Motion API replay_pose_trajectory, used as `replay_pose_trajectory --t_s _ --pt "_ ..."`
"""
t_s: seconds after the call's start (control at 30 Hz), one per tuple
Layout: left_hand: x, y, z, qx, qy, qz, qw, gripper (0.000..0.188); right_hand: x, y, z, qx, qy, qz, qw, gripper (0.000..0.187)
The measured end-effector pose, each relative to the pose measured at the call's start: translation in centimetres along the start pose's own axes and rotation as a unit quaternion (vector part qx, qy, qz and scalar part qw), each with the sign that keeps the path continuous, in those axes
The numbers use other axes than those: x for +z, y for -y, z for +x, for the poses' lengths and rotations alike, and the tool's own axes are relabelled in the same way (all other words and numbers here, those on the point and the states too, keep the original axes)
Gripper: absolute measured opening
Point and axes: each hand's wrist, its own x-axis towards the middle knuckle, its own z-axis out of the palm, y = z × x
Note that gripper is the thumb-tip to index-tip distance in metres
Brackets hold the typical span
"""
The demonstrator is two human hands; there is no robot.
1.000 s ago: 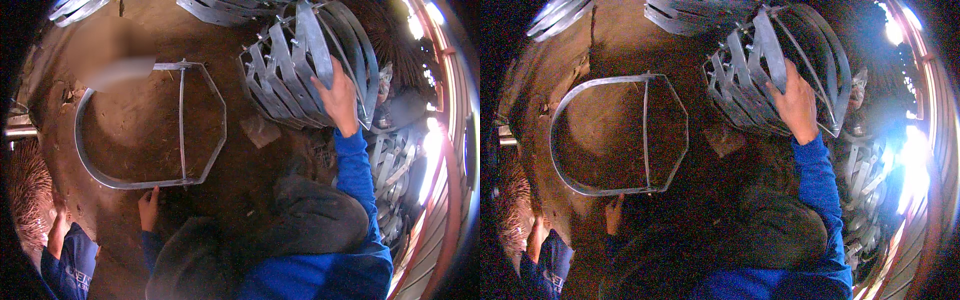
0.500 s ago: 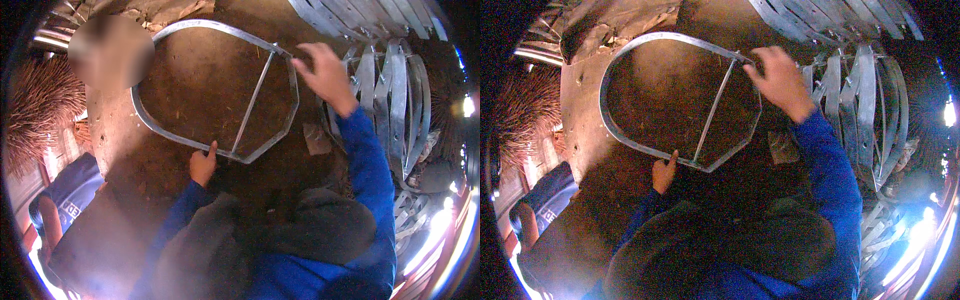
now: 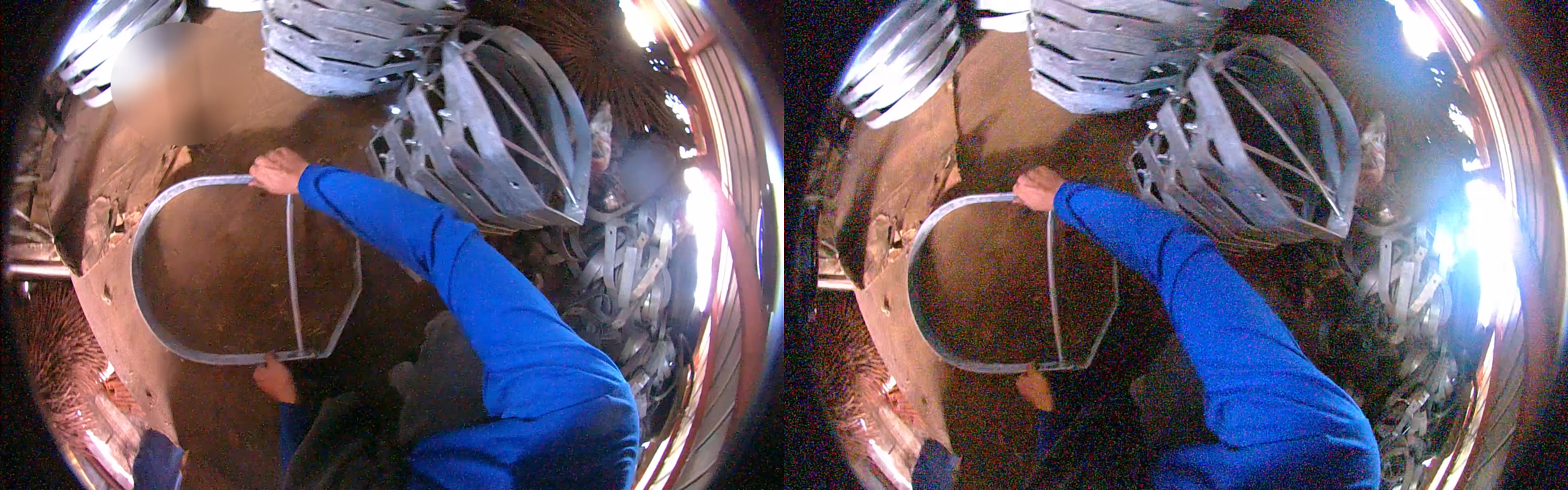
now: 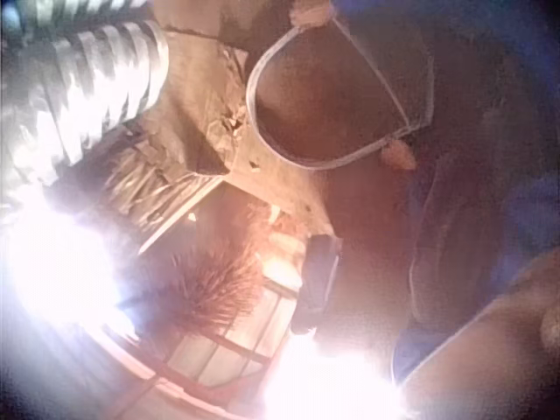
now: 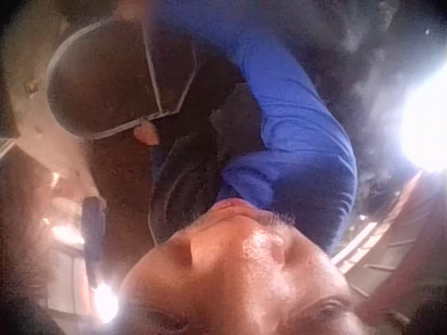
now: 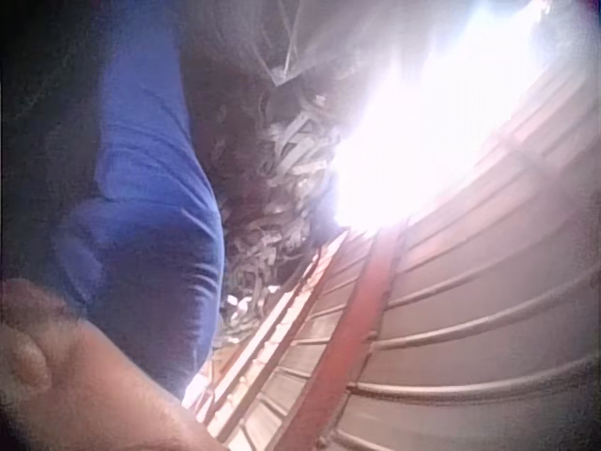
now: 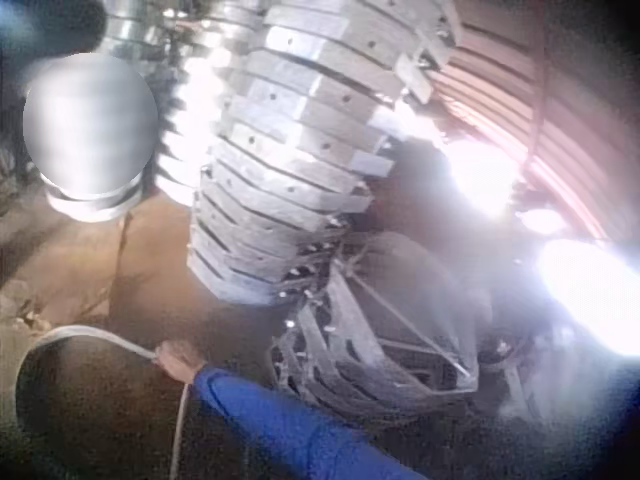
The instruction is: The person sits on the floor and repeatedly picks up metal frames from a pile, inspects them, and stacks them into a neat pile. Another person is visible in the background, also handling similar metal frames.
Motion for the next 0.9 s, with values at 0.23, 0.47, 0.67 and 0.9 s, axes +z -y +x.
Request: replay_pose_trajectory --t_s 0.23,0.47,0.67,0.9 --pt "-5.4 -0.2 -0.1 0.011 -0.045 -0.134 0.990 0.043 -13.4 3.5 -2.2 0.032 -0.132 -0.001 0.991 0.028" --pt "-16.8 -7.5 -0.8 0.054 -0.045 -0.391 0.918 0.036 -35.3 8.2 -16.6 0.249 -0.179 0.004 0.952 0.022" --pt "-27.1 -22.4 -7.4 0.364 -0.035 -0.255 0.895 0.031 -45.0 7.1 -29.4 0.357 -0.277 -0.082 0.888 0.027" --pt "-25.7 -45.5 -10.9 0.756 -0.099 -0.007 0.647 0.014 -51.0 -0.1 -43.7 0.539 -0.276 -0.105 0.789 0.035"
